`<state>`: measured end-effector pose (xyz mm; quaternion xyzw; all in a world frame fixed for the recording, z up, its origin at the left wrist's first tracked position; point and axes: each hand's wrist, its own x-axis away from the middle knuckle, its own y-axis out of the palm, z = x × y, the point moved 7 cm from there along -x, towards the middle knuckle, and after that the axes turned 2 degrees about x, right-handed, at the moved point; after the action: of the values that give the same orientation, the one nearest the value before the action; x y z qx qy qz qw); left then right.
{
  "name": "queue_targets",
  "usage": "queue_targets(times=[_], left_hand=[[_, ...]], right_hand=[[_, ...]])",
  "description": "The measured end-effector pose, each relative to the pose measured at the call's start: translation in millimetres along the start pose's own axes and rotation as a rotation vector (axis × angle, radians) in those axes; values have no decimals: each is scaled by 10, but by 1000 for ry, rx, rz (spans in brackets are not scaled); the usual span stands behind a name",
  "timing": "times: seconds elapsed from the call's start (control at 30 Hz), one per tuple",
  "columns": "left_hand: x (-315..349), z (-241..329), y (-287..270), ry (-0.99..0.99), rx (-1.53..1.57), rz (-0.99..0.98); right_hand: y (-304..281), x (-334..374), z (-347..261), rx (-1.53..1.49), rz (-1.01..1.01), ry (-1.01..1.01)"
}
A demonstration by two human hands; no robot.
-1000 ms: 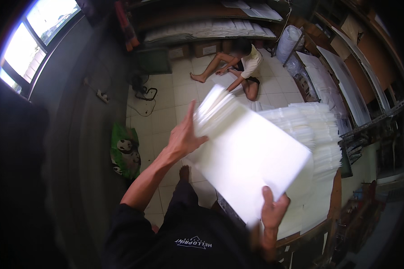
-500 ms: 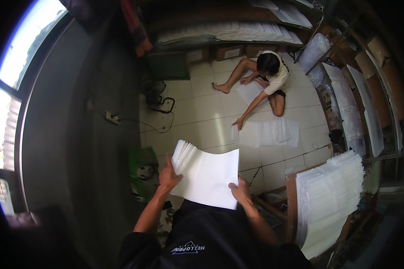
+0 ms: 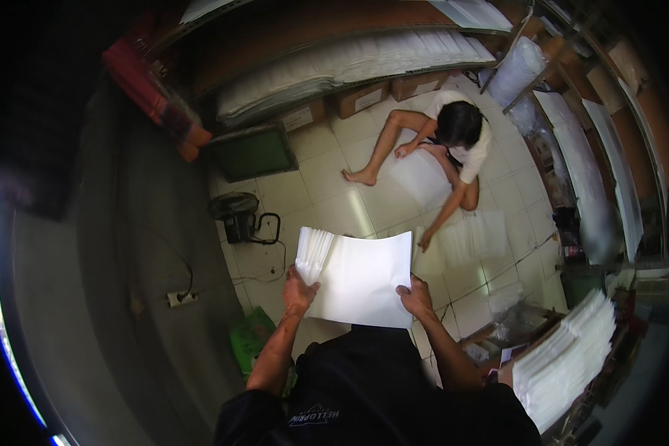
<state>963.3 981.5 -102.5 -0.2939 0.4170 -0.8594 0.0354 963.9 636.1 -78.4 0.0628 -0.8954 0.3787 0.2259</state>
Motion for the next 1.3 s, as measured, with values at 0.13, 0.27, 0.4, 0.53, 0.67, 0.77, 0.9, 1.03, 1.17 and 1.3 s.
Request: queue_targets(times=[0.13,0.27,0.4,0.53,0.67,0.77,0.9,1.03,1.17,1.3], left_hand=[[-1004,383,-321,64,-4,122],[-2001,709,-776,20,89,177],[-3068,712,-1105,28,177,277],[-4265,634,-1465,26,340,346],[-5383,691,-1903,-56,458,350],[-6134,486,-2210,-27,381,446],[-6806,333,-2518,-8,409,517],[-7147,183,-2705,-29,479,535],[-7371,299,-2863,-21,522,519],[-7716,303,-3126,-24,451,563]], right_hand=[[31,-1030,-238,-62,-2,48],[-15,-2092,-834,-291,-11,16],[190,-3283,-1389,-478,-72,-85],[450,-4657,-2144,-479,-142,-152],[769,-5811,-2888,-574,-150,-204],[1051,-6611,-3383,-597,-263,-207],[1278,-7400,-3874,-588,-290,-278],[1343,-7599,-4432,-603,-298,-316],[1346,-7861,-4713,-546,-271,-373],[1408,-8365,-4957,-370,-112,-577]])
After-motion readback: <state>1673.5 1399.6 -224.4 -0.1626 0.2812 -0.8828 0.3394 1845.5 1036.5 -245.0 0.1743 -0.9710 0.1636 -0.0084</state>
